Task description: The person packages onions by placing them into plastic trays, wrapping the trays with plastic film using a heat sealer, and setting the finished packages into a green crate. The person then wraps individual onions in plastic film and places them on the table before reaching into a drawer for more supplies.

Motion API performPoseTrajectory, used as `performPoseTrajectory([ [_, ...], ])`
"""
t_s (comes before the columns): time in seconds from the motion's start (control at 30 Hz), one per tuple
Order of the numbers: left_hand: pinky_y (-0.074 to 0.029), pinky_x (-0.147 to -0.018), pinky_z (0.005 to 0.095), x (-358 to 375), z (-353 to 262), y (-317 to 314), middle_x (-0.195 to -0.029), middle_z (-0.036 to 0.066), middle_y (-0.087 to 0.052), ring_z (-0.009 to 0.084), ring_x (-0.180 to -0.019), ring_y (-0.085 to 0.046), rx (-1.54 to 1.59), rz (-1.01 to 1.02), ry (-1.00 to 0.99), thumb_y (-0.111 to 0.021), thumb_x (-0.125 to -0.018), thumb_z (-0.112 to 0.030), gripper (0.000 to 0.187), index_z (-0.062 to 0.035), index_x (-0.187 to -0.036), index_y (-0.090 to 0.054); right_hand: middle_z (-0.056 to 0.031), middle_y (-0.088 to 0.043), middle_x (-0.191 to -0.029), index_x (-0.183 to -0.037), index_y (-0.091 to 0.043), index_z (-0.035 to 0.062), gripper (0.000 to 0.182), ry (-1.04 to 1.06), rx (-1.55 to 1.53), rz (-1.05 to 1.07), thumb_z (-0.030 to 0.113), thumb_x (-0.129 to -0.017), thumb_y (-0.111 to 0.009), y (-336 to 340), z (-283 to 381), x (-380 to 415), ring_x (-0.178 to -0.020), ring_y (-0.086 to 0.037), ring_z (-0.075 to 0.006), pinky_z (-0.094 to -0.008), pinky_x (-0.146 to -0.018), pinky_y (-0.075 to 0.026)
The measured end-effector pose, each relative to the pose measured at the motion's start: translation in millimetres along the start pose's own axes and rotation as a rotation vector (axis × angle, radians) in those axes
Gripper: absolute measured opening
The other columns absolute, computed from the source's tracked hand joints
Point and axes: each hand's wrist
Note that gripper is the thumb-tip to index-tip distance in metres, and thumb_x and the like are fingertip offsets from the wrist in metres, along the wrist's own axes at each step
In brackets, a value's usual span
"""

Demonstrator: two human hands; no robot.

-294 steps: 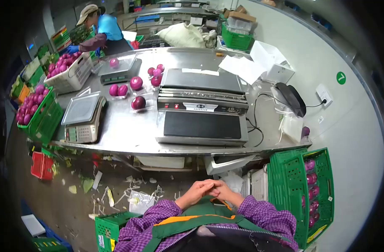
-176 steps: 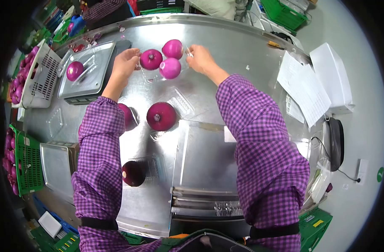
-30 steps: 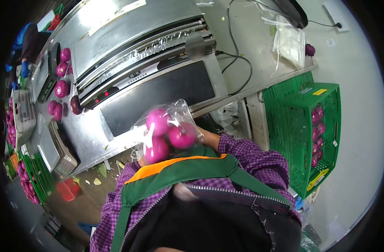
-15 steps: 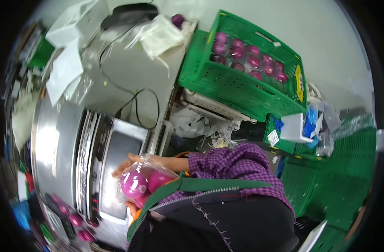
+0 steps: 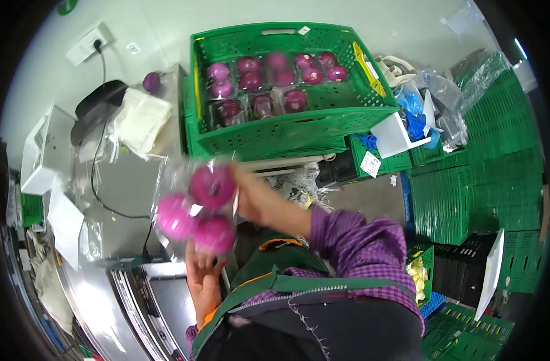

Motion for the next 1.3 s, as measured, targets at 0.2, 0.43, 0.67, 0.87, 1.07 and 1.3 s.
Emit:
performPoseTrajectory([
  [0.2, -0.044, -0.094, 0.0369, -55.2, 18.9, -4.4, -0.128, 0.017, -0.048, 0.0246, -0.113, -0.051, 0.013, -0.064, 0.434, -0.049, -0.094, -0.012, 0.045, -0.003, -0.136, -0.036, -0.0099, -0.062, -0.111, -0.114, -0.054, 0.004, 0.051, 0.413, 0.295, -0.335, 0.05, -0.091, -0.049, 84.3, 253.5, -60.4, -0.101, -0.059, -0.0237, -0.0428, -0.095, -0.044],
  [0.43, -0.047, -0.088, 0.0328, -92.2, 35.7, -1.4, -0.12, 0.015, -0.055, 0.0212, -0.106, -0.055, -0.084, -0.141, 0.531, -0.054, -0.094, -0.017, 0.039, -0.0021, -0.129, -0.045, -0.0083, -0.062, -0.112, -0.118, -0.052, 0.006, 0.056, 0.04, 0.603, -0.635, 0.054, -0.09, -0.047, 259.3, 348.0, -88.6, -0.094, -0.061, -0.022, -0.0428, -0.088, -0.047],
  [0.67, -0.047, -0.086, 0.0308, -113.5, 41.7, -2.9, -0.118, 0.013, -0.056, 0.0198, -0.103, -0.056, -0.151, -0.175, 0.621, -0.055, -0.093, -0.016, 0.039, -0.0006, -0.128, -0.046, -0.0086, -0.058, -0.12, -0.122, -0.05, 0.0051, 0.052, -0.228, 0.558, -0.625, 0.049, -0.093, -0.047, 341.9, 316.8, -94.5, -0.106, -0.055, -0.0234, -0.0426, -0.092, -0.044],
  [0.87, -0.047, -0.087, 0.0294, -116.0, 50.2, 6.7, -0.118, 0.013, -0.057, 0.0191, -0.106, -0.056, -0.144, -0.159, 0.578, -0.056, -0.091, -0.015, 0.041, -0.0001, -0.128, -0.046, -0.0095, -0.057, -0.078, -0.113, -0.055, 0.0038, 0.044, -0.191, 1.53, -0.368, 0.041, -0.092, -0.047, 355.6, 319.3, -87.1, -0.069, -0.053, -0.0224, -0.0383, -0.061, -0.043],
  [1.07, -0.042, -0.094, 0.0304, -75.3, 45.0, 28.6, -0.115, 0.012, -0.059, 0.0176, -0.109, -0.054, -0.147, -0.315, 0.33, -0.057, -0.092, -0.021, 0.041, -0.0002, -0.126, -0.048, -0.014, -0.066, -0.101, -0.115, -0.06, -0.0007, 0.037, 0.363, 1.806, -0.467, 0.026, -0.091, -0.053, 356.0, 368.3, -129.0, -0.081, -0.064, -0.0226, -0.0333, -0.072, -0.052],
  [1.3, -0.044, -0.09, 0.0289, 26.7, 36.4, 69.8, -0.113, 0.008, -0.06, 0.0136, -0.104, -0.055, 0.043, -0.657, 0.014, -0.059, -0.091, -0.021, 0.039, -0.0011, -0.124, -0.05, -0.0114, -0.062, -0.11, -0.119, -0.056, -0.0012, 0.036, 0.883, 1.635, -0.053, 0.02, -0.091, -0.05, 102.9, 204.6, -247.8, -0.094, -0.059, -0.02, -0.0294, -0.081, -0.048],
])
Point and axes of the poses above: each hand's wrist, its own x-axis away from the middle knuckle, its own y-axis out of the back of the hand, z = x × y
